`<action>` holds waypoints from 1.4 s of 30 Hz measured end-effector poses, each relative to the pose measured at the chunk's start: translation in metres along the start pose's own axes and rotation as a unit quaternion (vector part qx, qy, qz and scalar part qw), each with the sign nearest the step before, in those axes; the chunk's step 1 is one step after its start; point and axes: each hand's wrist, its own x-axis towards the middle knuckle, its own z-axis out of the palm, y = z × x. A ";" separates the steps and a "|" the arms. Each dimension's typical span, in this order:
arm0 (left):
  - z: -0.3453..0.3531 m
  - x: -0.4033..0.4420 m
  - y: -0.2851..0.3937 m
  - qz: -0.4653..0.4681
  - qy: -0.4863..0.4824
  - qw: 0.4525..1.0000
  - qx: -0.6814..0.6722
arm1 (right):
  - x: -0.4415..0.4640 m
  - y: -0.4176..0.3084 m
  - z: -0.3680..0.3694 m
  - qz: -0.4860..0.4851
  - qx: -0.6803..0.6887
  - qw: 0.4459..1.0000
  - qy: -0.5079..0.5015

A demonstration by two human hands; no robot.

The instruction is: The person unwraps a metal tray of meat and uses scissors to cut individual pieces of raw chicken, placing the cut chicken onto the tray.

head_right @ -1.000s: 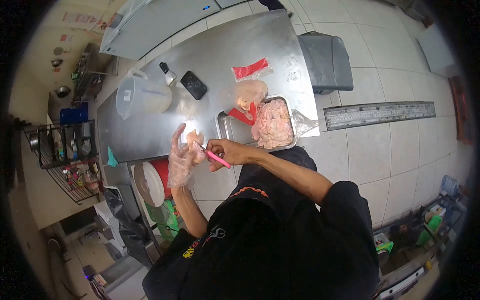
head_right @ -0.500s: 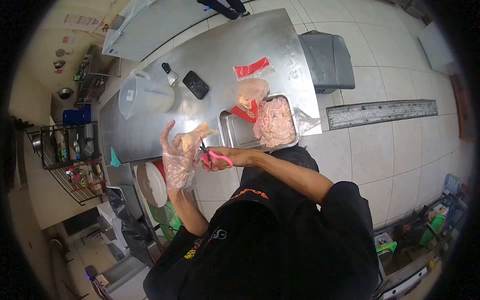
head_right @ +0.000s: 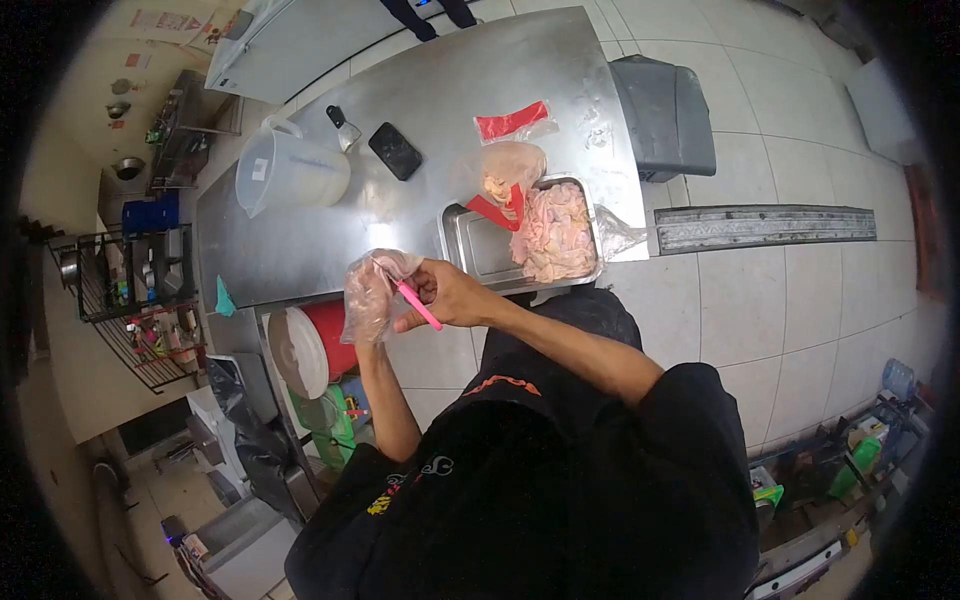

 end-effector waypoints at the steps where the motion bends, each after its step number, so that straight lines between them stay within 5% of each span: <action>1: 0.002 -0.001 -0.008 0.005 0.060 0.992 0.115 | 0.000 0.007 -0.002 0.009 -0.023 0.999 0.037; 2: 0.005 -0.002 -0.015 0.009 0.119 0.967 0.227 | -0.001 0.012 -0.005 0.017 -0.046 0.996 0.075; 4: 0.020 -0.012 -0.017 -0.020 0.152 0.958 0.244 | -0.004 0.015 -0.007 0.025 -0.068 0.993 0.097; 7: 0.021 -0.031 -0.043 0.061 0.166 0.975 0.133 | -0.005 0.015 -0.005 -0.024 -0.053 0.988 0.141; 10: 0.009 -0.036 -0.068 -0.057 0.118 0.991 0.007 | -0.005 0.019 -0.006 -0.060 -0.026 0.985 0.157; 15: 0.019 -0.023 -0.049 -0.008 0.134 0.985 0.110 | -0.007 0.017 -0.005 -0.032 -0.070 0.980 0.181; 18: 0.025 -0.016 -0.043 -0.009 0.151 0.983 0.105 | -0.003 0.020 -0.006 -0.103 0.015 0.982 0.160; 22: 0.010 -0.015 -0.073 0.019 0.151 0.980 0.126 | -0.003 0.025 -0.006 -0.031 -0.032 0.981 0.189; 24: 0.011 -0.014 -0.066 0.109 0.143 0.948 0.263 | -0.002 0.025 -0.005 -0.028 -0.032 0.980 0.195; 26: -0.003 -0.010 -0.086 0.072 0.130 0.954 0.262 | 0.003 0.025 -0.003 -0.058 0.067 0.978 0.188; 28: -0.003 -0.006 -0.085 0.037 0.114 0.958 0.259 | 0.001 0.033 -0.009 -0.042 0.024 0.979 0.197; 31: 0.008 -0.004 -0.084 0.118 0.154 0.947 0.256 | 0.002 0.025 -0.006 -0.032 0.028 0.976 0.215; 33: 0.016 0.008 -0.084 0.173 0.078 0.863 0.468 | 0.002 0.009 -0.009 -0.041 0.073 0.971 0.226; 36: 0.032 0.012 -0.083 0.192 0.089 0.905 0.370 | 0.003 -0.008 -0.031 -0.052 0.088 0.964 0.244; 38: 0.052 0.012 -0.067 0.269 0.146 0.859 0.410 | -0.003 -0.012 -0.047 -0.108 0.050 0.951 0.286; 40: 0.054 0.007 -0.084 0.197 -0.018 0.888 0.415 | -0.008 -0.028 -0.069 -0.111 0.033 0.942 0.315; 42: 0.062 0.003 -0.125 0.228 0.020 0.876 0.424 | -0.018 -0.058 -0.078 -0.131 -0.056 0.941 0.307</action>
